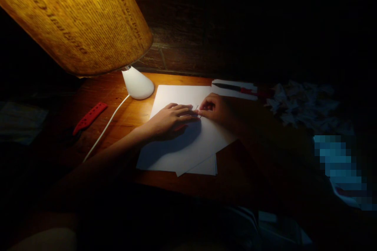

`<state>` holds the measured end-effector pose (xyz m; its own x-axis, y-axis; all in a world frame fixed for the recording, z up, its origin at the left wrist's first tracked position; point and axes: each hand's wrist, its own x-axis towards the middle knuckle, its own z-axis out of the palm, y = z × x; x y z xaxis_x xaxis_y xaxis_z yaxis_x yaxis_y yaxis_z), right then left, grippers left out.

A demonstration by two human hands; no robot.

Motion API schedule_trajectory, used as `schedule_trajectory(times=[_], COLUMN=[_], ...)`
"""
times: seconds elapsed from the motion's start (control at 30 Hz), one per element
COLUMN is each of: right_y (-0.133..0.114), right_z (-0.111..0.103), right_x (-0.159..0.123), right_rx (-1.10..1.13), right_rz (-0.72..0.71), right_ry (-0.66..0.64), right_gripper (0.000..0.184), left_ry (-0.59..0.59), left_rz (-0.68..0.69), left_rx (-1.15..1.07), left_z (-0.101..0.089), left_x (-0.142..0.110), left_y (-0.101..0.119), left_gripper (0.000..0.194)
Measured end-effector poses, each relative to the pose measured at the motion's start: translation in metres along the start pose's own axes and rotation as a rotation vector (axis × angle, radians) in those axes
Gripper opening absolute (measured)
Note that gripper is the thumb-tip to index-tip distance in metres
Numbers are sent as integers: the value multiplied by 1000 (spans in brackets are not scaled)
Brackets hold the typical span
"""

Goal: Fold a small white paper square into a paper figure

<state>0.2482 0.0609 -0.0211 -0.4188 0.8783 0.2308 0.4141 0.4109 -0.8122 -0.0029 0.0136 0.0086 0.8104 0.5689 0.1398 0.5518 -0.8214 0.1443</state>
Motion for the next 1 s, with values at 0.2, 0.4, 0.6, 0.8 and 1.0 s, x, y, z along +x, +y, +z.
schedule_trajectory(times=[0.2, 0.4, 0.6, 0.8, 1.0], right_y=[-2, -1, -3, -6, -6], right_z=[3, 3, -1, -2, -5], right_x=[-1, -5, -3, 0, 0], right_rx=[-3, 4, 21, 26, -4], right_rz=[7, -66, -44, -4, -31], right_ry=[-10, 12, -47, -84, -81], right_gripper=[15, 13, 17, 19, 15], left_ry=[-9, -35, -24, -42, -21], left_rz=[-33, -29, -32, -30, -30], left_rx=[6, 7, 18, 37, 49], left_z=[-1, -2, -4, -4, -3], left_x=[2, 3, 3, 4, 4], left_y=[5, 4, 3, 3, 4], left_gripper=[48, 57, 49, 50, 50])
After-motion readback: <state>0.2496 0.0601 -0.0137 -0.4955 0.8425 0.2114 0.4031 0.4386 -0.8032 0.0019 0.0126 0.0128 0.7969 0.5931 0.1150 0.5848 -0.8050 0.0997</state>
